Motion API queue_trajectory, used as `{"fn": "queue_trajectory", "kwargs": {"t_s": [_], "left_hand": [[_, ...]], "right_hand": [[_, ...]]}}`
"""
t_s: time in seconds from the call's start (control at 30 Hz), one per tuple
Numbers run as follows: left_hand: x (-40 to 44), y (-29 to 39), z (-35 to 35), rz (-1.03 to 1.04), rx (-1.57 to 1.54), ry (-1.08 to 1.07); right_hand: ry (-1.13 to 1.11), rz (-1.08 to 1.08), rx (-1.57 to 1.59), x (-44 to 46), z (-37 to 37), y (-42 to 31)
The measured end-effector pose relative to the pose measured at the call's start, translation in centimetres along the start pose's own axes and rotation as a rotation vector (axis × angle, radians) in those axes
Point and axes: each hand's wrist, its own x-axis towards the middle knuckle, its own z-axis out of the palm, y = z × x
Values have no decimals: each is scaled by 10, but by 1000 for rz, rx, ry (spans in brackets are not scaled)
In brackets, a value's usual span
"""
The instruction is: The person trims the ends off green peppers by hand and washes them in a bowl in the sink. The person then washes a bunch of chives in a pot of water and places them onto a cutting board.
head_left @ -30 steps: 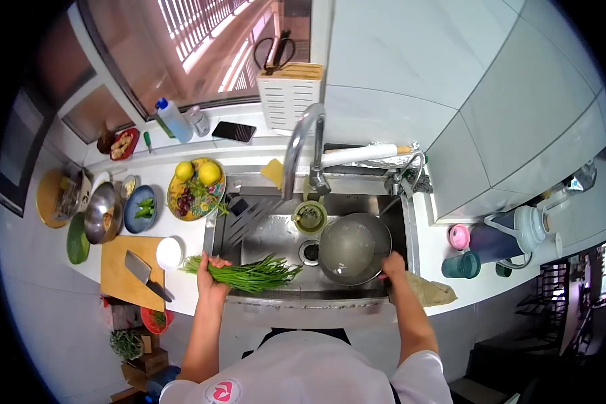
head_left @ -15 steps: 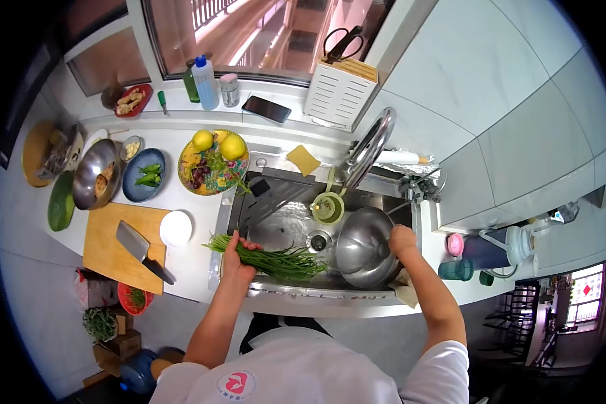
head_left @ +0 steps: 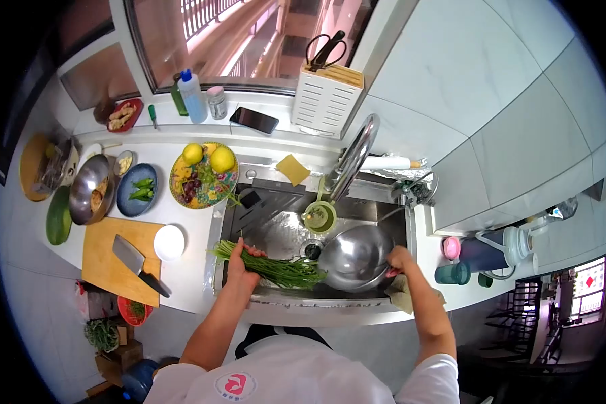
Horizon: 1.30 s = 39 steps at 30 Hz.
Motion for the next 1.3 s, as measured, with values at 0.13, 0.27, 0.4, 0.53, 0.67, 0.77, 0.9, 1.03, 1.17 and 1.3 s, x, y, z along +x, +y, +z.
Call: {"fn": "queue_trajectory", "kwargs": {"t_s": [0.13,0.27,0.4,0.53,0.67,0.77,0.9,1.03,1.17,1.3], "left_hand": [[6,-19,14,-15,-3,7],[21,-40,16,0,49,3],[40,-63,7,-25,125,15],[53,-89,4,-87,189,92],[71,-118,-2,-129,264,126],[94,-140,-16,-123,259,136],[110,-162,-25,-137,223,155],[126,-179,-34,-292,246,154],[92,-180,-14,-286,678,240],[100,-174,-47,-197,1035,379]], "right_hand": [[-73,-474,304,20,93,3],[-411,404,1705,3,74,-78],[-392,392,1783,29,116,-101],[-325,396,1772,53,155,-105],[-274,282,1632,39,102,-102],[-45,299,1010,47,83,-93],[692,10,934,41,3,-86],[829,-245,1031,16,-122,-108],[964,-378,849,53,-136,-124],[847,-320,1056,53,-129,-126]]}}
